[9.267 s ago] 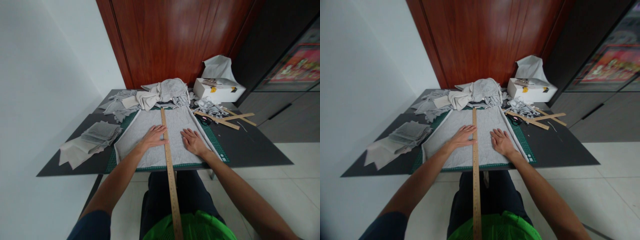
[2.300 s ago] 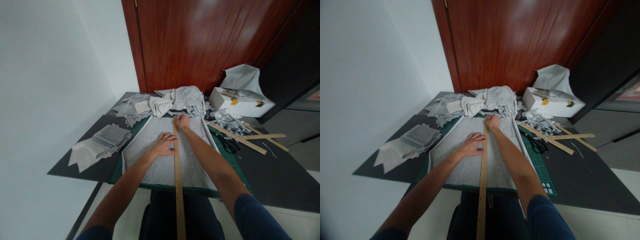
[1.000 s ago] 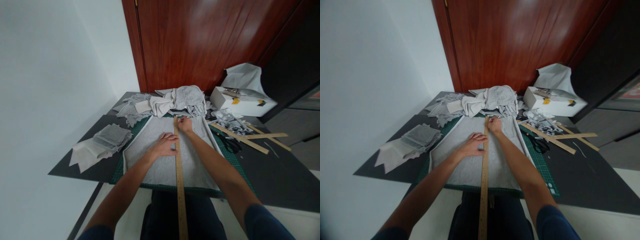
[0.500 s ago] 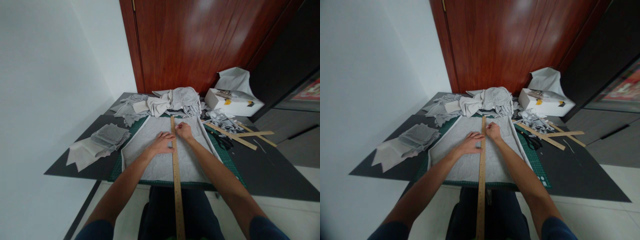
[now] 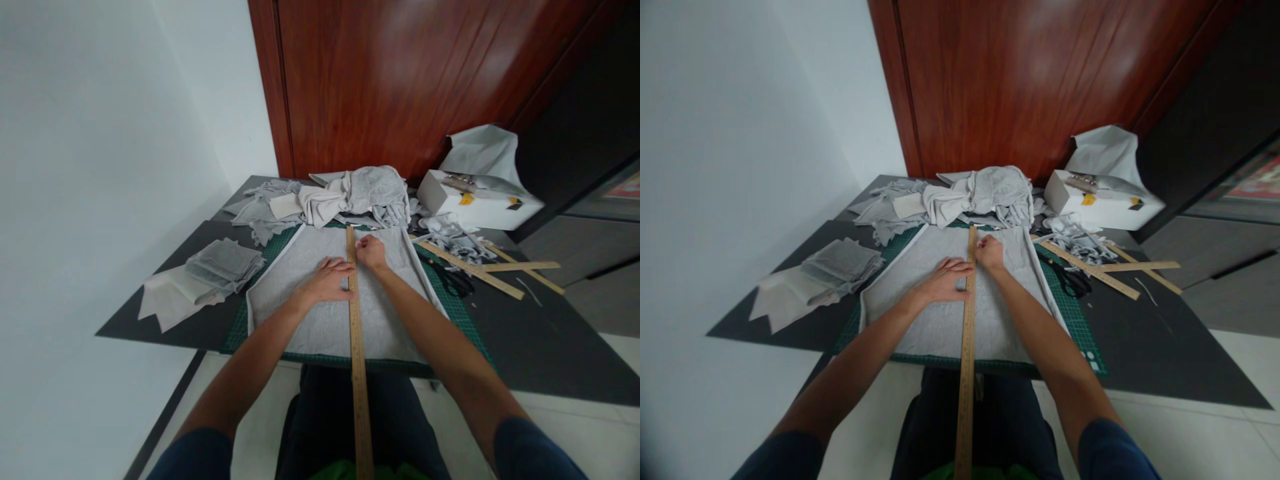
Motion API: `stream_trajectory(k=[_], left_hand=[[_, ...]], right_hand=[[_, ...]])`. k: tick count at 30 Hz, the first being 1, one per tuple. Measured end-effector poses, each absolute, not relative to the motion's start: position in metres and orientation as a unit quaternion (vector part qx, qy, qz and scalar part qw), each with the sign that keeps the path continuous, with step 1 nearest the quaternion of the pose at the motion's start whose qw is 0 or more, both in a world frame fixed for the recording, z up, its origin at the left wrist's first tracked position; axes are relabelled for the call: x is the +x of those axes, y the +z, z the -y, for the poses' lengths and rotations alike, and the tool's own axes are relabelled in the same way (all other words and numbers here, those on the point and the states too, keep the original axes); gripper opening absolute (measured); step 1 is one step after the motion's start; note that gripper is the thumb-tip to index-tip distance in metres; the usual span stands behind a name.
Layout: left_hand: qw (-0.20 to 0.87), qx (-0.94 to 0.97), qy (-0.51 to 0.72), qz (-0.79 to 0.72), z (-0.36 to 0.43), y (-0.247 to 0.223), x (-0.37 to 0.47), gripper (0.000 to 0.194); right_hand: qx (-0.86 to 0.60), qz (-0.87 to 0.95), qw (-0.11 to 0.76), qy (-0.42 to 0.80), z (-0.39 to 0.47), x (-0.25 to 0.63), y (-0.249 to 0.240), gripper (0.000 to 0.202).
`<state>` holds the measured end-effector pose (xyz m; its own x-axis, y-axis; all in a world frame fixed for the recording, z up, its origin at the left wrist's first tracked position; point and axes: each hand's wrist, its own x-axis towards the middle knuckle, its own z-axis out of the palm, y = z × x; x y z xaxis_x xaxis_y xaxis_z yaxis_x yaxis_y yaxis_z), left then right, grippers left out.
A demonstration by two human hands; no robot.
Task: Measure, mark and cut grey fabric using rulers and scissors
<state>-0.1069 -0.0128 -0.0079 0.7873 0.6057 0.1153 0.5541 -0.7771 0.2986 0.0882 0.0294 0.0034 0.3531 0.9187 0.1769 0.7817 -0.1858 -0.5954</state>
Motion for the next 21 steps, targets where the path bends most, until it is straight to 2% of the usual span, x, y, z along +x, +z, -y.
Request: stream_trajectory(k=[15,21], left_hand=[[0.127,0.936,0.078,-0.320,0.012,0.000,-0.107,0.071],[0.130,0.933,0.068,-0.329,0.012,-0.001,-0.106,0.075]], right_hand=[[-0.757,0.564,0.290,0.160,0.037,0.087,0.006,0.013],[-0.753,0.564,0.303,0.149,0.033,0.089,0.014,0.019]])
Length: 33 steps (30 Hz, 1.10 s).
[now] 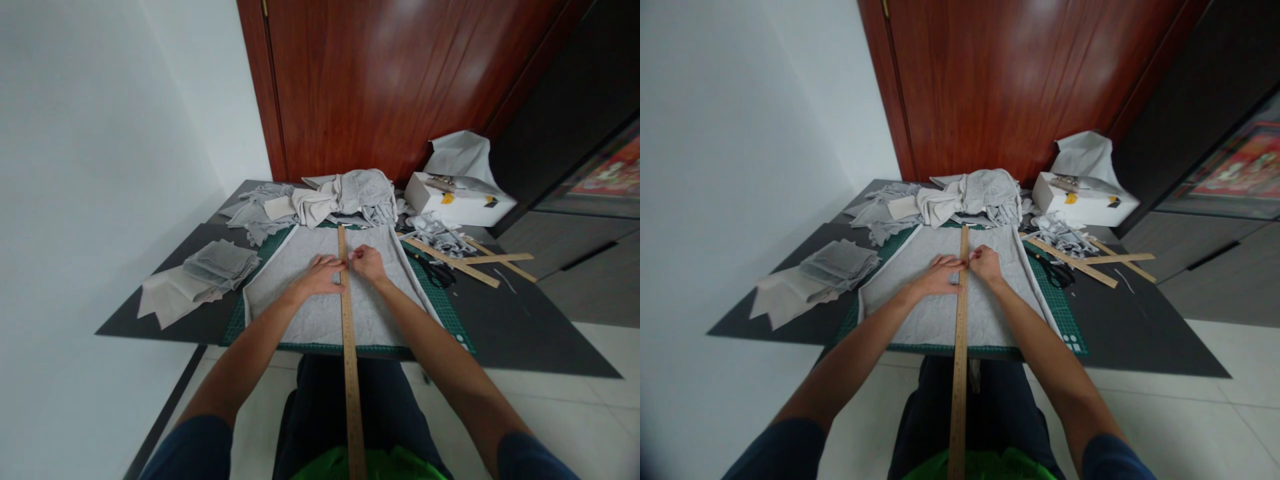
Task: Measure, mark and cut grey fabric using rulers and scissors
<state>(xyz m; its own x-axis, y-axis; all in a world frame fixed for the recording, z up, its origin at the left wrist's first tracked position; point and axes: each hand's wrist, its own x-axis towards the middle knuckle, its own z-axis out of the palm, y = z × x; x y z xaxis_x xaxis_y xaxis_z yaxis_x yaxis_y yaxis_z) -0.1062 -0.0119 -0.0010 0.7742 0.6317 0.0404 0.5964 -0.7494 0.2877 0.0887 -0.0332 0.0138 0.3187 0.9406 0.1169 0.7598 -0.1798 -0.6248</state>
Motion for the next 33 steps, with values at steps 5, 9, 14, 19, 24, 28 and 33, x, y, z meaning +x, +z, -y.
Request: stream_trajectory(k=[5,9,14,19,24,28,33], left_hand=[[0.133,0.933,0.071,-0.326,0.010,-0.005,-0.107,0.072],[0.142,0.932,0.071,-0.326,0.009,-0.006,-0.107,0.071],[0.152,0.930,0.070,-0.328,0.012,0.000,-0.106,0.071],[0.154,0.927,0.062,-0.337,0.016,0.006,-0.103,0.075],[0.134,0.929,0.054,-0.341,0.014,0.004,-0.101,0.071],[0.125,0.928,0.044,-0.348,0.014,0.004,-0.099,0.071],[0.143,0.920,0.013,-0.365,0.022,0.011,-0.098,0.074]], right_hand=[[-0.755,0.562,0.310,0.136,0.023,0.085,0.012,0.019],[-0.755,0.561,0.309,0.136,0.022,0.083,0.009,0.017],[-0.755,0.564,0.303,0.143,0.036,0.082,0.010,0.017],[-0.745,0.577,0.294,0.158,0.066,0.080,0.012,0.015],[-0.740,0.583,0.285,0.176,0.097,0.079,0.010,0.011],[-0.740,0.587,0.270,0.188,0.108,0.079,0.014,0.008],[-0.753,0.570,0.285,0.168,0.102,0.076,0.022,0.012]])
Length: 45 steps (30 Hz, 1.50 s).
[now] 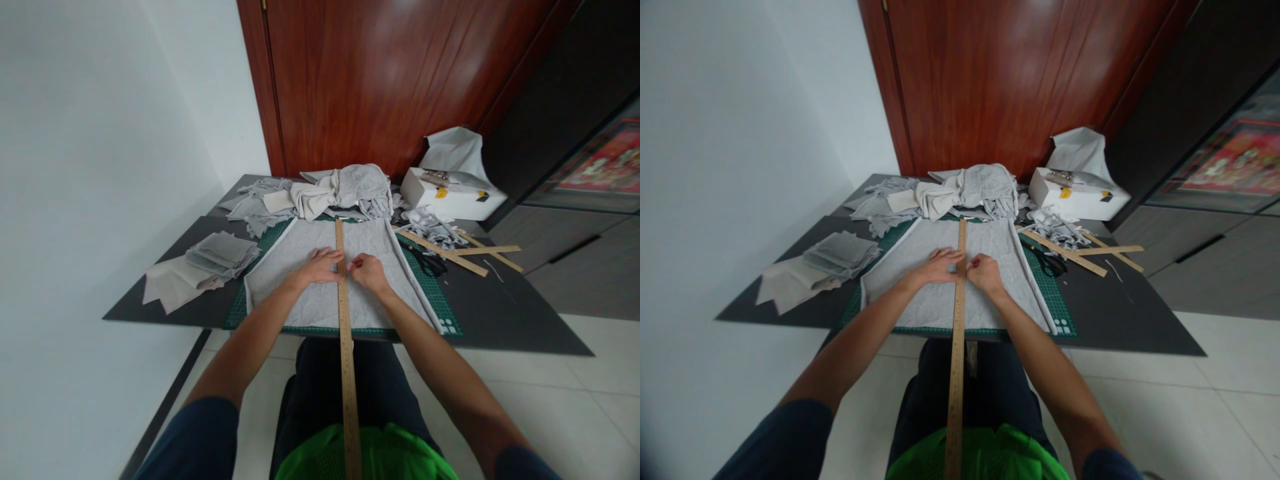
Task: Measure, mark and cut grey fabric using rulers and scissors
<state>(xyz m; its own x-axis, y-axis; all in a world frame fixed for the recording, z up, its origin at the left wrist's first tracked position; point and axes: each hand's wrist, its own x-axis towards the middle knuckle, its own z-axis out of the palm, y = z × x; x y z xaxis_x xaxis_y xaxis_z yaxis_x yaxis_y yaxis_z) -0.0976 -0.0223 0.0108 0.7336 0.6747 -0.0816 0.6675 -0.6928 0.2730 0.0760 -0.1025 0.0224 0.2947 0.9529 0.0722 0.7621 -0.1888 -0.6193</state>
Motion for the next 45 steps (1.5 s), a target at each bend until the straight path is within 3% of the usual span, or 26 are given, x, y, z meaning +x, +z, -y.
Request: stream_trajectory(k=[8,25,27,32,34,40,45], left_hand=[[0.145,0.916,-0.043,-0.372,0.027,0.021,-0.097,0.093],[0.144,0.908,-0.041,-0.390,0.029,0.024,-0.087,0.108],[0.128,0.911,-0.038,-0.391,0.032,0.026,-0.086,0.104],[0.101,0.924,-0.042,-0.367,0.046,0.032,-0.088,0.065],[0.101,0.925,-0.046,-0.364,0.050,0.034,-0.089,0.061],[0.120,0.914,-0.095,-0.376,0.057,0.040,-0.086,0.092],[0.121,0.910,-0.118,-0.378,0.056,0.042,-0.084,0.101]], right_hand=[[-0.755,0.571,0.280,0.161,0.098,0.070,0.021,0.018],[-0.730,0.598,0.219,0.248,0.166,0.076,0.031,0.006],[-0.734,0.599,0.216,0.235,0.165,0.075,0.035,0.006],[-0.751,0.590,0.227,0.192,0.156,0.070,0.042,0.013],[-0.751,0.591,0.226,0.187,0.154,0.068,0.042,0.013],[-0.740,0.598,0.234,0.202,0.162,0.066,0.033,0.009],[-0.741,0.595,0.241,0.197,0.170,0.068,0.034,0.009]])
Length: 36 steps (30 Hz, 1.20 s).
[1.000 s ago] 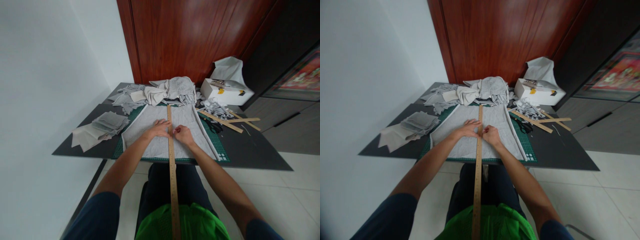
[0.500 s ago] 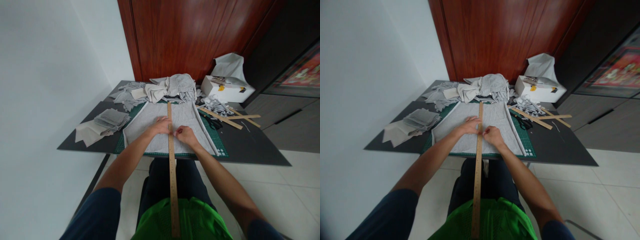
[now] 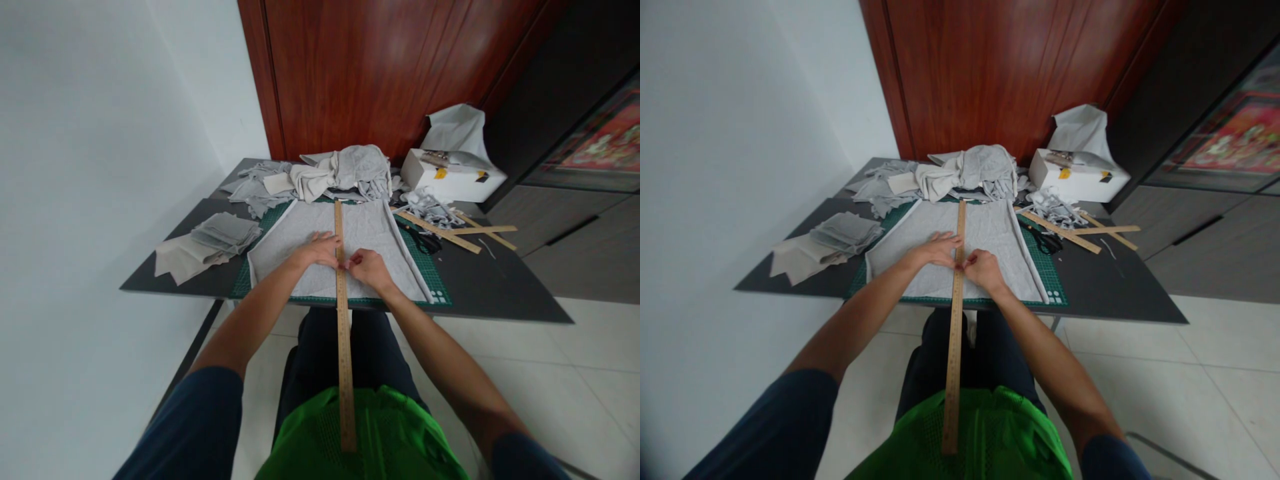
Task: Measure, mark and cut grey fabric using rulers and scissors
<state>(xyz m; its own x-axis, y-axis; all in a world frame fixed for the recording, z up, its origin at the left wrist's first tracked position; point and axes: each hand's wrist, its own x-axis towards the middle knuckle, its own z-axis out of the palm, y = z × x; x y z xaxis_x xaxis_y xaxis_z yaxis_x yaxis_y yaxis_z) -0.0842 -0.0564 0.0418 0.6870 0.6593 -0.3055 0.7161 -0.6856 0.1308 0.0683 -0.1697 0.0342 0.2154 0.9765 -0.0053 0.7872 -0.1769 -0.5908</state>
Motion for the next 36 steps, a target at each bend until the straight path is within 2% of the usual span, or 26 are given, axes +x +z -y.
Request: stream_trajectory(k=[14,27,36], left_hand=[[0.141,0.910,-0.083,-0.381,0.052,0.034,-0.087,0.107],[0.137,0.908,-0.093,-0.385,0.050,0.030,-0.085,0.109],[0.148,0.908,-0.086,-0.383,0.052,0.032,-0.086,0.108]], right_hand=[[-0.747,0.598,0.228,0.180,0.161,0.063,0.030,0.015],[-0.722,0.644,0.138,0.212,0.196,0.065,0.043,0.008],[-0.684,0.664,0.077,0.293,0.210,0.065,0.066,0.016]])
